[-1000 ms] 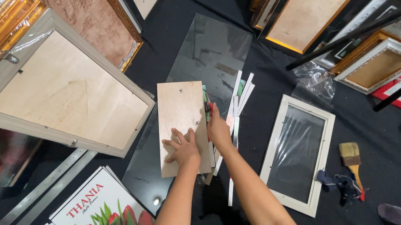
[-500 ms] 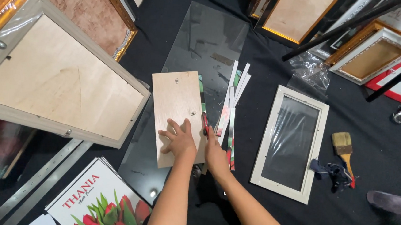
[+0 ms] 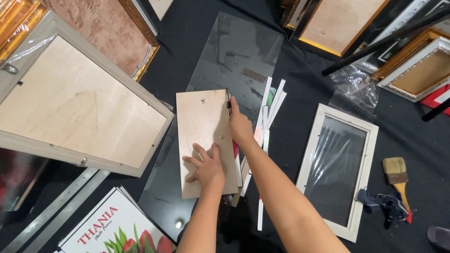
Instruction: Cutting thin strips of paper using scissors in an art framing workshop
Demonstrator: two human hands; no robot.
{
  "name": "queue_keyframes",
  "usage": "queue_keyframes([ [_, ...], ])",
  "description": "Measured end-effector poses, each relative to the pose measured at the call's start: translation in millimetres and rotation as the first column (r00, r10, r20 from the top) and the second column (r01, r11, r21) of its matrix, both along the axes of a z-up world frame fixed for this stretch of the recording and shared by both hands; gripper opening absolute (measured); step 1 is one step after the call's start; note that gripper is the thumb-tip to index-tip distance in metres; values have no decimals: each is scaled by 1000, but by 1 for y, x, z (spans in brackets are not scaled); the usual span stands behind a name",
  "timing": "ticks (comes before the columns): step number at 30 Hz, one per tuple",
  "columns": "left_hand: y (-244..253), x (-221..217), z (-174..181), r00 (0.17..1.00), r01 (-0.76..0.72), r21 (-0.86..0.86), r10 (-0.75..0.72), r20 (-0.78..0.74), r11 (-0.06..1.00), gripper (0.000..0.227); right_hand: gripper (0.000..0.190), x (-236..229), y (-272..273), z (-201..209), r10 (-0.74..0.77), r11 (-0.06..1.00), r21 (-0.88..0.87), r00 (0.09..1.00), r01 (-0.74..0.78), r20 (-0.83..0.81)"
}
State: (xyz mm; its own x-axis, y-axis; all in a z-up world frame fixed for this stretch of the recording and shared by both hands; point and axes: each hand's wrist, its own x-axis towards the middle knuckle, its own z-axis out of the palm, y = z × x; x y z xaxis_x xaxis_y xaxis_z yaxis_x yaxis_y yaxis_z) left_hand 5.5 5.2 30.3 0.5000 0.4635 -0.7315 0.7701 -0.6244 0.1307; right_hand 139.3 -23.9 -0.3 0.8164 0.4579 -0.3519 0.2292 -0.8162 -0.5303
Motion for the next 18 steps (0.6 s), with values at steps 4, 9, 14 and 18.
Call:
queue_keyframes([
  [4,0,0,-16,1000,-11,2,11,9,1000,115,63,-42,-20,21,22,1000,-22,1000,-22,-23],
  [9,2,-3,-13,999,-21,-5,21,31,1000,110,68,-113,-74,60,33,984,-161,972,-71,-231],
  [14,0,-6,-19,997,-17,40,14,81,999,110,64,-106,-85,75,-17,999,-51,982,7,-187],
  [18,-3,-5,-13,998,-18,69,14,54,997,110,67,-63,-64,65,-163,981,92,983,170,-81],
])
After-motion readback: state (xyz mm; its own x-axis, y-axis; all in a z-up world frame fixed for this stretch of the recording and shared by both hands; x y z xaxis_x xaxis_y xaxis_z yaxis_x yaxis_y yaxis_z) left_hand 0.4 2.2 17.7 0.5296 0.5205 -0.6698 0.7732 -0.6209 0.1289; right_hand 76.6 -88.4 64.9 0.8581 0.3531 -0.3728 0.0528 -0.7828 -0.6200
